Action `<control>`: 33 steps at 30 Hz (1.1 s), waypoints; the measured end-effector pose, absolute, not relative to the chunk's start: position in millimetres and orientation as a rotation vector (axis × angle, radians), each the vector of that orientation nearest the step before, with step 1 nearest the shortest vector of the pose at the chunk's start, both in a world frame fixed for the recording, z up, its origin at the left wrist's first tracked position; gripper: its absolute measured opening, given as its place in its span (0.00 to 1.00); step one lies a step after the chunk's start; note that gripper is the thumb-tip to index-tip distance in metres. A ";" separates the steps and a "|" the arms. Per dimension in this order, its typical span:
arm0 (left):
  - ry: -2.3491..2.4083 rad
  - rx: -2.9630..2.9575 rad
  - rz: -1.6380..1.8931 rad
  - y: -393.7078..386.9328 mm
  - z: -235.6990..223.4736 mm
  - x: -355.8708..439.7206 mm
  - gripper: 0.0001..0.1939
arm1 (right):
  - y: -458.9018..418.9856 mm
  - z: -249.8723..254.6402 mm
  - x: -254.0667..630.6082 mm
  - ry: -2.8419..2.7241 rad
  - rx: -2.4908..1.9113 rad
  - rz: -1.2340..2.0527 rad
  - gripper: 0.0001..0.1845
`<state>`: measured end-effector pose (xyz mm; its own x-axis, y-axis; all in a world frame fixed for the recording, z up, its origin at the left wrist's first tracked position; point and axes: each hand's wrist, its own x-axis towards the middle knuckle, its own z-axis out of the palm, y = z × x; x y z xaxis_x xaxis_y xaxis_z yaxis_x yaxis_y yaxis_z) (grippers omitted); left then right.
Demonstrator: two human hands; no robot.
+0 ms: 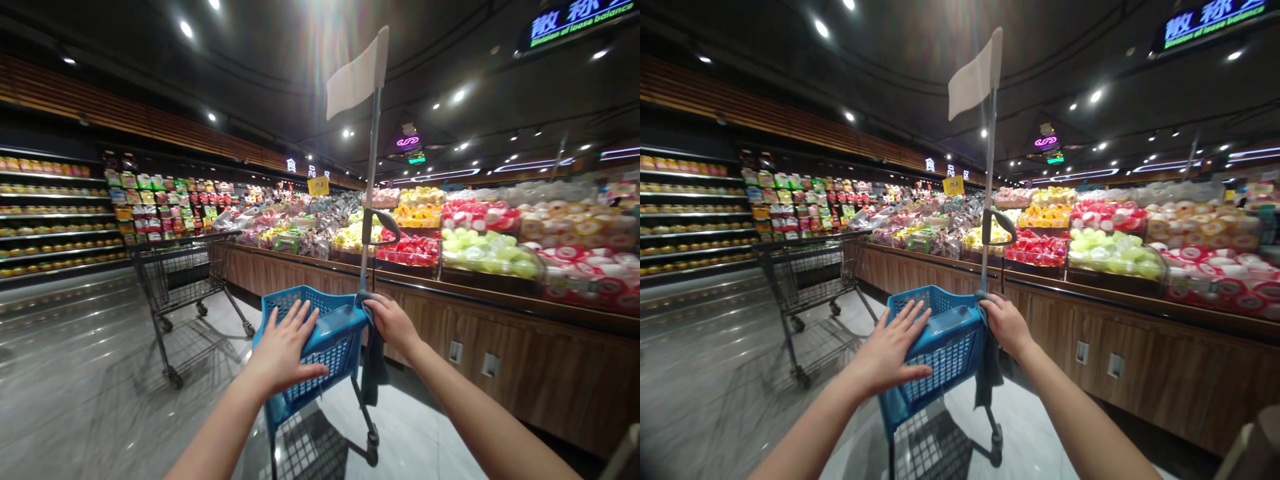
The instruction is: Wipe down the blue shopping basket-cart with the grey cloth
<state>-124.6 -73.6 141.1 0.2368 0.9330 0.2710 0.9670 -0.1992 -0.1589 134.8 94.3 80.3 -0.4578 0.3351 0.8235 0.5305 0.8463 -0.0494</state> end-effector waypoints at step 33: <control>-1.775 -2.228 -0.251 -76.4 139.7 -102.9 0.61 | 89.6 117.8 100.2 -2.162 -0.854 -0.179 0.21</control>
